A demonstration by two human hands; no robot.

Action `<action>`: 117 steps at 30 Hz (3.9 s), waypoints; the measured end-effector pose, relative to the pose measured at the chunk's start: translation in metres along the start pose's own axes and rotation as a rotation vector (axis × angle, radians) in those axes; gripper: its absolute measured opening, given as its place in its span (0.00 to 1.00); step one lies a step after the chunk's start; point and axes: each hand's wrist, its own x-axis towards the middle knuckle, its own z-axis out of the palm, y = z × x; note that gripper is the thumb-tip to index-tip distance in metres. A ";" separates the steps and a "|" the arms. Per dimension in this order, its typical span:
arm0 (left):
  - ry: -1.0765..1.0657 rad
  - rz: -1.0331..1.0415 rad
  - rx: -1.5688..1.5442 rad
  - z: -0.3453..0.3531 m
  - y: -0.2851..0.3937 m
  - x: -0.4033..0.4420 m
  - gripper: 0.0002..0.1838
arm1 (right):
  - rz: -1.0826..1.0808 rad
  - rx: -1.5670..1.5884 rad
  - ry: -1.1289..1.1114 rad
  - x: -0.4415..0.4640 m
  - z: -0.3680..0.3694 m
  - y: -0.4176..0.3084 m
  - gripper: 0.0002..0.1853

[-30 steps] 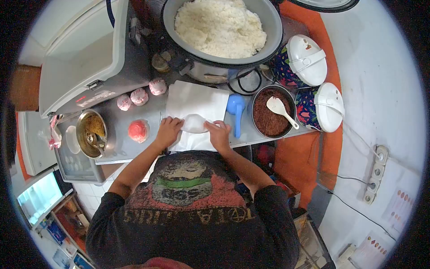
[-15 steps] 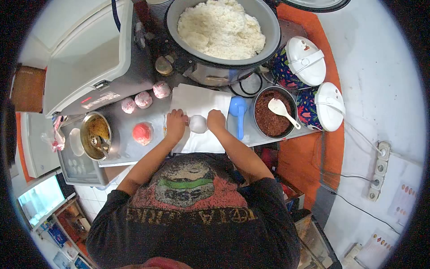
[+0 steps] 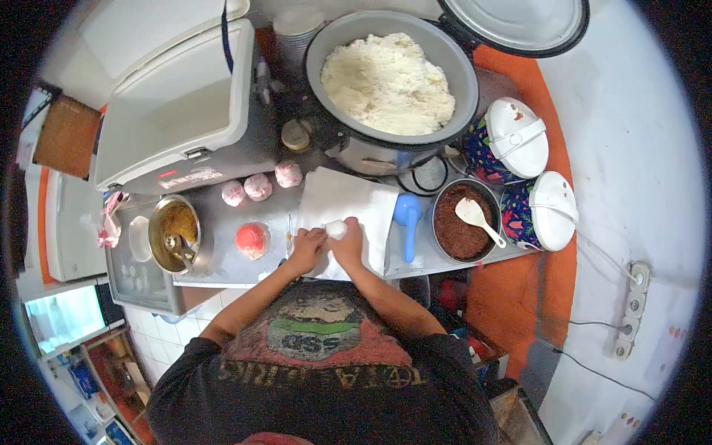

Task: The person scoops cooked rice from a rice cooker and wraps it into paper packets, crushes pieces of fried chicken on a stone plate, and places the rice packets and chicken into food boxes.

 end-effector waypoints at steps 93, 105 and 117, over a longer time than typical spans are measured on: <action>0.711 0.160 -0.278 -0.171 0.080 0.187 0.30 | -0.419 -0.812 -0.131 0.300 -0.212 -0.238 0.14; 0.695 0.186 -0.309 -0.175 0.080 0.189 0.30 | -0.295 -0.880 -0.232 0.254 -0.253 -0.216 0.16; 0.682 0.177 -0.297 -0.171 0.076 0.187 0.31 | -0.539 -0.563 -0.458 0.220 -0.233 -0.227 0.16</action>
